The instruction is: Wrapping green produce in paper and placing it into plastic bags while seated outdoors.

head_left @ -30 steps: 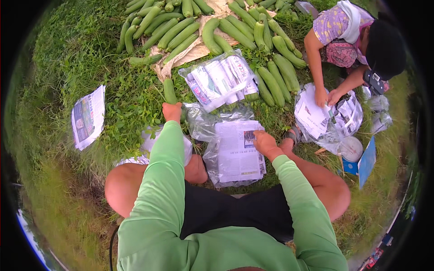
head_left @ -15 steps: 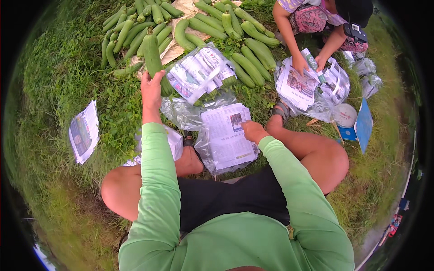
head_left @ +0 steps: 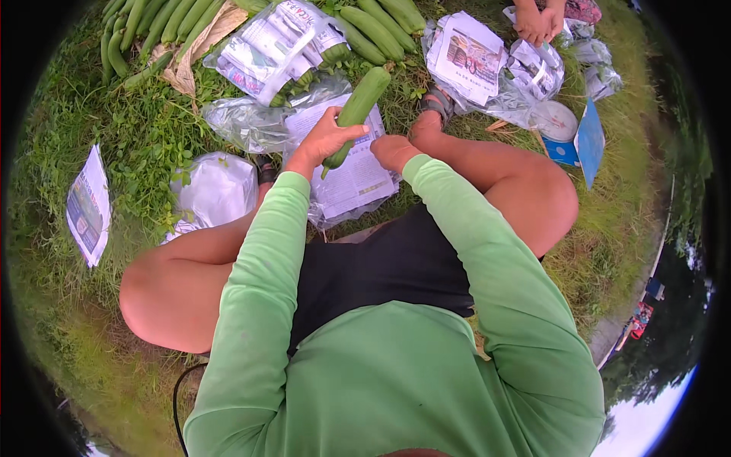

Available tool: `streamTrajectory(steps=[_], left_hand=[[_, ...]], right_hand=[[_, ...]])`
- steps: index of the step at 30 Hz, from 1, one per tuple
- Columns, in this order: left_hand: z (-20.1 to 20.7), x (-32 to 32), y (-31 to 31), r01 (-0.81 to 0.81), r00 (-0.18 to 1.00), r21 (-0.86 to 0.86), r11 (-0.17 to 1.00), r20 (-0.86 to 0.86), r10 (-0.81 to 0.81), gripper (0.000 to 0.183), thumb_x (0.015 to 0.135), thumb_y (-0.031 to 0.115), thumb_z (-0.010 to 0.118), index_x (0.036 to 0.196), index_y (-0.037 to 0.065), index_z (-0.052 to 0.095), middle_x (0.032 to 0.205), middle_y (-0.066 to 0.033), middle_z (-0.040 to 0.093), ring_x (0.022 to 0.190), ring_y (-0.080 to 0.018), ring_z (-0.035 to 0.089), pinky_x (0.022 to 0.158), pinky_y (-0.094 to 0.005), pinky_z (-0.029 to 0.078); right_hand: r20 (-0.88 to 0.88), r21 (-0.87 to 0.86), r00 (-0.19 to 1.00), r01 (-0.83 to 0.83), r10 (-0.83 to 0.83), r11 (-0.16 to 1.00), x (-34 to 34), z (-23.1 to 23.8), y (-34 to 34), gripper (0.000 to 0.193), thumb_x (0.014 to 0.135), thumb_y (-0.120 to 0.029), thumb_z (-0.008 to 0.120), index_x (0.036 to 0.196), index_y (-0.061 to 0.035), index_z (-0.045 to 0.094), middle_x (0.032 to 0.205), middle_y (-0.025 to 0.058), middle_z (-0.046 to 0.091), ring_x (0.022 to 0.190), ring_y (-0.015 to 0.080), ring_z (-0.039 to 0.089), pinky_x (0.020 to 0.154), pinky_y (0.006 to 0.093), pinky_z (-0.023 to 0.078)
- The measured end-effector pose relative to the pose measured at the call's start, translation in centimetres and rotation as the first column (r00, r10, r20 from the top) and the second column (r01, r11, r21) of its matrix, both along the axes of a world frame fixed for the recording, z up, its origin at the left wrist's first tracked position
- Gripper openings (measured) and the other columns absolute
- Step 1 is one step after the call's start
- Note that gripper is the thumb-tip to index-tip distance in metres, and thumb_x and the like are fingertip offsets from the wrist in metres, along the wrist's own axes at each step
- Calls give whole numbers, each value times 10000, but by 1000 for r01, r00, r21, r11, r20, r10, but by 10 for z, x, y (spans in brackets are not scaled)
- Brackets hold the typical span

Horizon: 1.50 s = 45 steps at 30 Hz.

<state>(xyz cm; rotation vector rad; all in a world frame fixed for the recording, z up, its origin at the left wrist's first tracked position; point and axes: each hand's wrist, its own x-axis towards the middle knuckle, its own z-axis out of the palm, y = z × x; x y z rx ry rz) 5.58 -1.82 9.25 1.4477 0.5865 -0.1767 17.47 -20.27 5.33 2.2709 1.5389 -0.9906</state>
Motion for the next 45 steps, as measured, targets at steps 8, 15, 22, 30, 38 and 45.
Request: streamTrajectory(steps=[8, 15, 22, 30, 38, 45], left_hand=[[-103, -78, -6, 182, 983, 274, 944, -88, -164, 682, 743, 377, 896, 1232, -30, 649, 1158, -234, 700, 1010, -349, 694, 926, -437, 545], [-113, -81, -15, 130, 991, 406, 905, -71, -111, 655, 725, 364, 892, 1237, 3, 698, 1140, -259, 730, 1078, -451, 692, 979, -490, 537], [-99, -87, -7, 165, 978, 354, 921, -180, -105, 658, 720, 376, 885, 1224, -4, 699, 1138, -265, 741, 1072, -436, 713, 967, -472, 542], [-81, -82, -8, 130, 975, 377, 917, -216, -50, 700, 732, 345, 902, 1286, 2, 648, 1180, -268, 729, 1130, -434, 703, 984, -476, 538], [-90, -83, -13, 164, 968, 373, 913, -239, -76, 719, 739, 316, 907, 1323, 5, 625, 1191, -271, 726, 1143, -436, 702, 993, -474, 537], [-99, -86, -7, 144, 980, 351, 925, -180, -84, 733, 709, 312, 917, 1325, 2, 665, 1222, -268, 723, 1119, -419, 713, 990, -461, 542]], right_hand=[[15, -2, 936, -352, 352, 936, -57, 3, -18, 365, 803, -203, 850, 1132, -73, 761, 1225, 90, 712, 1132, 321, 710, 876, 462, 609], [1, 16, 955, -296, 296, 955, -78, -3, -15, 673, 714, -480, 924, 1193, -69, 692, 1155, 92, 646, 1067, 308, 693, 864, 440, 604], [165, 164, 910, -407, 381, 899, -85, -13, -21, 305, 869, -280, 769, 1098, -89, 704, 1095, 99, 632, 953, 281, 711, 753, 428, 618], [202, 153, 889, -443, 411, 883, -83, -20, -25, 184, 958, -206, 610, 1066, -99, 713, 1015, 106, 642, 817, 286, 739, 658, 460, 614], [271, -46, 820, -511, 503, 858, -98, -6, -26, 237, 955, -243, 623, 1110, -110, 744, 1081, 119, 709, 897, 329, 769, 701, 487, 626], [51, 136, 931, -366, 362, 921, -75, -11, -17, 220, 926, -216, 614, 835, -123, 791, 843, 128, 781, 832, 347, 780, 729, 487, 613]])
